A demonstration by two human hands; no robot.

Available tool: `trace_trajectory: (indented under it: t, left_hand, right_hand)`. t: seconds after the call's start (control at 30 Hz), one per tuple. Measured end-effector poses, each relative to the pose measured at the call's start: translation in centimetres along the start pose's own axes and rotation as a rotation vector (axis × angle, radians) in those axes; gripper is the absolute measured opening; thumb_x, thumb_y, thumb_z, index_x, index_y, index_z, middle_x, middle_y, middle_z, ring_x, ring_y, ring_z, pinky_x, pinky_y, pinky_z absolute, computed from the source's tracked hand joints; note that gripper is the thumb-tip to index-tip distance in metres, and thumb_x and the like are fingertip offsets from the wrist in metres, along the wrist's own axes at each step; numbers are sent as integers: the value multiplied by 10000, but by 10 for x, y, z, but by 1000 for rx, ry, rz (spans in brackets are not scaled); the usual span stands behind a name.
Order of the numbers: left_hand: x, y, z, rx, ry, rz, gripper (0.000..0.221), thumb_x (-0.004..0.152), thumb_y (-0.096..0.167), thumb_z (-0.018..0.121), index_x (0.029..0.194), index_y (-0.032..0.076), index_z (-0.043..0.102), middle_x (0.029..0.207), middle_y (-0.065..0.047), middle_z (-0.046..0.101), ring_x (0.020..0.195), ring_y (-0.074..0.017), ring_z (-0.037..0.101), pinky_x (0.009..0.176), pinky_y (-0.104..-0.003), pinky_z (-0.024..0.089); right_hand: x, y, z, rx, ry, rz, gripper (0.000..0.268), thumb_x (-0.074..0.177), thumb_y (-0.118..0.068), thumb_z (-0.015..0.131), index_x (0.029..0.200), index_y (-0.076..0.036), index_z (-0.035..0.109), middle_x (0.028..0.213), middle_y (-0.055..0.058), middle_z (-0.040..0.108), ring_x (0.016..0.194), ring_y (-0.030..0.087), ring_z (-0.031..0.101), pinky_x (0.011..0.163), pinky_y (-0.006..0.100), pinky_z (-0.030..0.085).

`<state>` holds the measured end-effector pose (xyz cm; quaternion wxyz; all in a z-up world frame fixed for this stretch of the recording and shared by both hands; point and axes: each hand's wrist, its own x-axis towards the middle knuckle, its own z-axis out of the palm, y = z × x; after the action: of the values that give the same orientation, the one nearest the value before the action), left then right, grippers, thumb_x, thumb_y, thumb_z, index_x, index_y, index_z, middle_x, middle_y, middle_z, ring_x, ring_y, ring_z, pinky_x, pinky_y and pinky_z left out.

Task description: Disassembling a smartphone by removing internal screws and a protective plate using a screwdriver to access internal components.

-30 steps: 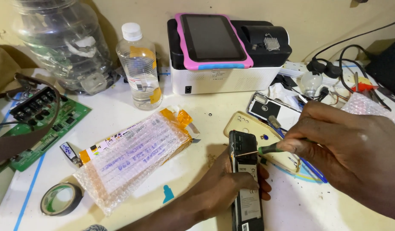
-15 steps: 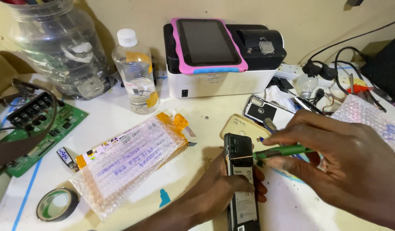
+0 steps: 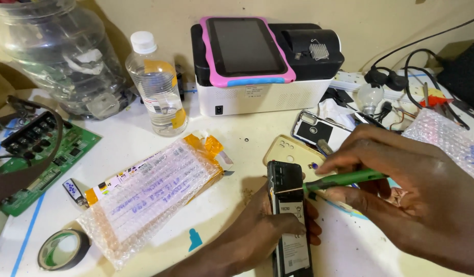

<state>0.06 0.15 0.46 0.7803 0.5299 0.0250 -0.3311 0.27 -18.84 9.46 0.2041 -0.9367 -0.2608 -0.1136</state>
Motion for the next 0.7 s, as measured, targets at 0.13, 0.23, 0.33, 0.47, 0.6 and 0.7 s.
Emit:
trace_trajectory:
  t: [0.13,0.23,0.33,0.47,0.6,0.7]
  left_hand:
    - [4,-7,-6,-66,-32,55,319,697,-38,597,1015,-55,611,859,-220,700,774,-323,708,787,-422,576]
    - [8,-11,-5,-68,-50,65,324,700,-49,604,1024,-52,603,863,-225,704,772,-322,709,783,-422,573]
    - [19,-26,-14,-132,-98,111,333,707,-41,610,1039,-71,596,887,-231,695,765,-346,706,763,-444,588]
    - [15,-22,-11,-295,-67,82,308,816,31,690,1086,-18,550,939,-219,710,726,-305,684,704,-414,600]
    - [4,3,-6,-430,-28,-42,419,940,453,634,1140,87,592,888,-96,679,700,-199,622,638,-324,542]
    - [2,16,1,-642,137,-17,875,826,723,576,1219,-44,727,749,-101,609,581,-190,576,535,-314,508]
  right_hand:
    - [1,-3,4,-88,57,-58,165,868,-361,722,906,-228,811,692,-66,673,422,145,532,440,330,406]
    - [-1,-5,3,-24,60,-46,164,859,-320,721,923,-208,823,734,-51,706,497,123,630,447,296,489]
    - [-5,1,5,108,50,25,215,793,-260,783,980,-193,867,748,-35,822,560,87,753,452,264,552]
    - [-13,14,22,374,260,481,297,879,-153,706,1117,-20,822,757,106,815,614,176,665,657,277,577]
    - [-28,49,70,108,201,217,331,844,-222,742,1168,-177,794,1094,8,818,957,141,755,874,318,521]
    - [-31,56,82,113,107,124,443,780,-144,746,1221,-183,766,1063,35,773,1026,225,657,860,389,516]
